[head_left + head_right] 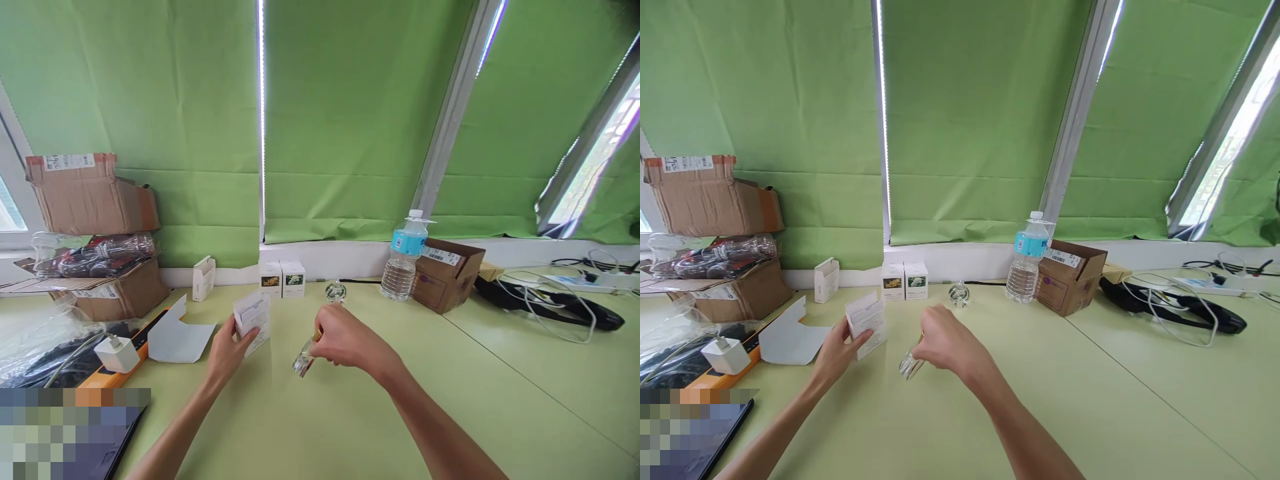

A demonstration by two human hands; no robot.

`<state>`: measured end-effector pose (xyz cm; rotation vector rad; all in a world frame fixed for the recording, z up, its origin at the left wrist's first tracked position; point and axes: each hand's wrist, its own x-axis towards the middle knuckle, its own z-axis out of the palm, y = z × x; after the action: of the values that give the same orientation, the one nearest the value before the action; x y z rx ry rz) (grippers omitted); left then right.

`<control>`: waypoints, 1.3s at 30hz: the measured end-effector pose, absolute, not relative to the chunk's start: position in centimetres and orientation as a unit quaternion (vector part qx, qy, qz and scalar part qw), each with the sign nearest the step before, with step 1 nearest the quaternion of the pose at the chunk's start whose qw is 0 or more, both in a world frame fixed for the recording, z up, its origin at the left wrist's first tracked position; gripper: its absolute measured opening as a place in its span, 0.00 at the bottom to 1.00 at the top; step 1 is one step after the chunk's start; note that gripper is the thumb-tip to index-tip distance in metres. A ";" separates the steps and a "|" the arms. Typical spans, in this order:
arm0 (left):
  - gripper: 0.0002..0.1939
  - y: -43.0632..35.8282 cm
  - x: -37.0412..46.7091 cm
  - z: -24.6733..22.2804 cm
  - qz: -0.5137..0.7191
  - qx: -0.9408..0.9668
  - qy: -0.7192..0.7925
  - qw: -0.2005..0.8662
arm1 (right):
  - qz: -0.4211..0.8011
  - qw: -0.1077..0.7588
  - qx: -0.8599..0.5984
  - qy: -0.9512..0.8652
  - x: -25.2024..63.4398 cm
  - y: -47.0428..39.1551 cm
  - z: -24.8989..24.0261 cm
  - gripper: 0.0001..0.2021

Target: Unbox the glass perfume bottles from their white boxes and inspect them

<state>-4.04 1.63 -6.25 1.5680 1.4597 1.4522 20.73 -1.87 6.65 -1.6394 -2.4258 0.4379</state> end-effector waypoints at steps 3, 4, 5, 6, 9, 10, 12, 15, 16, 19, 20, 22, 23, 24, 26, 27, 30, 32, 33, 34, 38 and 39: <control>0.25 1.7 -4.4 -6.6 0.519 0.582 0.559 0.282 | 0.120 0.068 -0.552 -0.823 20.1 -2.0 6.1 0.14; 0.26 1.7 -4.4 -6.7 0.516 0.584 0.558 0.285 | 0.111 0.065 -0.552 -0.824 19.9 -2.0 5.9 0.14; 0.26 1.6 -4.4 -6.8 0.516 0.586 0.555 0.287 | 0.101 0.062 -0.553 -0.825 19.7 -2.1 5.8 0.15; 0.27 1.6 -4.3 -6.9 0.517 0.588 0.550 0.290 | 0.090 0.062 -0.553 -0.826 19.6 -2.2 5.7 0.15; 0.33 1.6 -3.9 -7.1 0.529 0.586 0.535 0.302 | 0.060 0.066 -0.547 -0.832 19.0 -2.3 5.3 0.13; 0.35 1.6 -3.8 -7.1 0.532 0.585 0.531 0.305 | 0.049 0.062 -0.546 -0.834 18.8 -2.3 5.2 0.12; 0.37 1.5 -3.5 -6.9 0.531 0.591 0.532 0.291 | 0.028 0.048 -0.542 -0.839 18.5 -2.4 5.0 0.10; 0.37 1.0 -3.3 -6.1 0.542 0.592 0.565 0.192 | -0.004 0.020 -0.531 -0.847 17.9 -2.6 4.8 0.08; 0.35 0.8 -3.3 -5.6 0.553 0.587 0.575 0.139 | -0.015 0.013 -0.526 -0.851 17.7 -2.7 4.8 0.07; 0.24 -0.3 -3.1 -4.2 0.589 0.591 0.552 -0.024 | -0.042 0.001 -0.511 -0.858 17.3 -2.9 4.7 0.06; 0.19 -0.7 -3.0 -3.9 0.592 0.607 0.526 -0.064 | -0.045 0.001 -0.509 -0.859 17.2 -2.9 4.7 0.05; 0.09 -1.4 -2.7 -3.4 0.575 0.662 0.470 -0.101 | -0.042 0.004 -0.510 -0.859 17.0 -3.0 4.6 0.04; 0.06 -1.6 -2.5 -3.4 0.554 0.697 0.445 -0.100 | -0.041 0.007 -0.511 -0.859 17.0 -3.0 4.6 0.03; 0.05 -1.9 -2.3 -3.4 0.526 0.731 0.425 -0.090 | -0.040 0.009 -0.512 -0.858 16.9 -3.1 4.6 0.03; 0.09 -2.2 -1.8 -3.7 0.461 0.788 0.402 -0.064 | -0.040 0.009 -0.517 -0.855 16.9 -3.1 4.6 0.02; 0.11 -2.3 -1.6 -3.9 0.430 0.808 0.399 -0.051 | -0.039 0.007 -0.520 -0.853 16.9 -3.1 4.7 0.02; 0.19 -2.5 -1.0 -4.6 0.354 0.843 0.404 -0.023 | -0.033 0.003 -0.529 -0.848 16.8 -3.1 4.7 0.04; 0.21 -2.7 -0.5 -4.9 0.322 0.853 0.410 -0.010 | -0.033 0.006 -0.534 -0.845 16.8 -3.0 4.7 0.05; 0.19 -2.8 -0.2 -5.0 0.314 0.856 0.412 -0.005 | -0.032 0.006 -0.535 -0.844 16.8 -3.0 4.6 0.05; 0.17 -2.9 0.0 -5.1 0.309 0.856 0.414 -0.002 | -0.030 0.005 -0.537 -0.843 16.8 -3.0 4.5 0.06; 0.10 -3.1 0.7 -5.4 0.310 0.852 0.422 0.004 | -0.018 0.001 -0.535 -0.844 16.7 -2.9 4.4 0.08; 0.10 -3.1 0.7 -5.4 0.308 0.851 0.425 0.006 | -0.018 0.004 -0.533 -0.846 16.7 -3.0 4.4 0.07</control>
<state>0.74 -3.13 -5.40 2.6639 1.3316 0.9642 16.68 -2.96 4.43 -1.6716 -2.6508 -0.0554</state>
